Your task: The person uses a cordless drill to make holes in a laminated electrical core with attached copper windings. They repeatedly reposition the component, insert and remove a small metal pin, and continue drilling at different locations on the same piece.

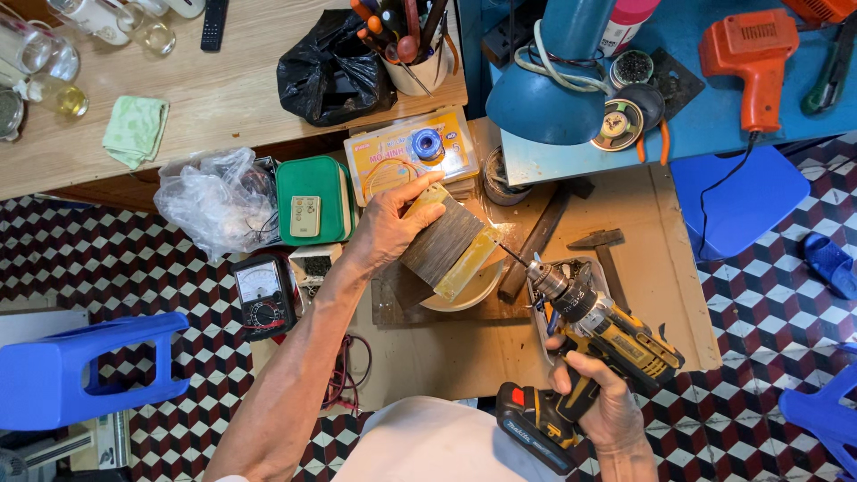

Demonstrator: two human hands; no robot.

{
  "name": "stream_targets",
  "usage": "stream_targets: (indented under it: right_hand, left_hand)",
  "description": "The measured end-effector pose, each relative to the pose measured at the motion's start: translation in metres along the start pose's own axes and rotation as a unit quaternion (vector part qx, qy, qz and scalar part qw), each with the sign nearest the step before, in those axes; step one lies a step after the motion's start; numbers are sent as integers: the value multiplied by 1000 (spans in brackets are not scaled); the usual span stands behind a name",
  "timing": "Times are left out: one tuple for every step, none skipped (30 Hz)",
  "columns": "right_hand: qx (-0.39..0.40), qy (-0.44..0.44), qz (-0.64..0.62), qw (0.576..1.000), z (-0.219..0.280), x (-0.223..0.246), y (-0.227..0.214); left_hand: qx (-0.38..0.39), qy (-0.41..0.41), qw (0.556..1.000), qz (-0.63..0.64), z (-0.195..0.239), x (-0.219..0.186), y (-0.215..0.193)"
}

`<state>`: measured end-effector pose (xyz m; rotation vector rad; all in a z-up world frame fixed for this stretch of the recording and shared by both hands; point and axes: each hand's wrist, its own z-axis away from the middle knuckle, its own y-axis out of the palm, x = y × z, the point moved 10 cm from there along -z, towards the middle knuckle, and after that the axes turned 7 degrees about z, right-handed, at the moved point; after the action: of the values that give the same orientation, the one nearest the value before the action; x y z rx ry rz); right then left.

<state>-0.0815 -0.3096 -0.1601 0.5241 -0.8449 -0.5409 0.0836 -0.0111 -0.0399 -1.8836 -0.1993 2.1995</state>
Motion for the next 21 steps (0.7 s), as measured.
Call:
stream_targets:
  right_hand:
    - [-2,6,2,1000,0,0,-1]
    - [-5,12,3,1000,0,-1,-2]
    - [14,-8,2,1000,-1,4,0]
    - [32,-28,1,999,-1,7,3]
    - [52,-48,1,998,-2,10,5]
    - [58,-48,-1,997,-2,10,5]
    - [64,-49,-4,997,-3,10,4]
    - [69,-51,-6,996,-4,10,3]
    - [66,-47,-3,997,-5,10,2]
    - [62,-43,0,997,-6,9,1]
    - [59,-40,3,997,-7,8,-1]
    - [55,-41,7,998,-7,8,-1]
    - [51,-42,11,998,-7,9,-1]
    - [47,-42,14,998,-6,9,-1]
    - [42,-45,23,998,-6,10,-1]
    - [38,-49,32,998,-6,12,-2]
    - [35,-52,41,997,-5,13,-1]
    - [35,-56,46,997,-5,15,-1]
    - [36,-61,51,996,-5,17,0]
    - [37,-66,55,996,-6,18,0]
    - [45,-63,48,996,-6,19,1]
  left_hand:
    - [-1,-2,1000,-8,0,0,0]
    - [-1,-5,1000,-16,-1,0,0]
    - [0,-6,1000,-13,-2,0,1]
    - [1,-7,1000,-10,-2,0,1]
    - [0,-9,1000,-7,-1,0,0]
    - [-1,-7,1000,-13,-1,0,-1]
    - [-2,-5,1000,-19,-1,-1,-1]
    - [-3,-2,1000,-24,-1,-1,-1]
    - [-5,-6,1000,-26,-1,0,-1]
    - [-7,-9,1000,-28,-1,1,-1]
    - [-8,-12,999,-30,-1,3,-1]
    - [-6,-7,1000,-16,-1,3,0]
    - [-3,-3,1000,-2,-1,3,0]
    - [-1,1,1000,12,-2,3,0]
    - [-1,3,1000,14,-2,4,0]
    - [0,6,1000,16,-3,4,1]
    - [-1,8,1000,19,-3,4,0]
    - [-1,10,1000,9,-3,4,0]
    - [0,13,1000,-2,-3,4,0]
    - [0,16,1000,-13,-2,4,-1]
    - [-1,23,1000,-20,-3,2,-1]
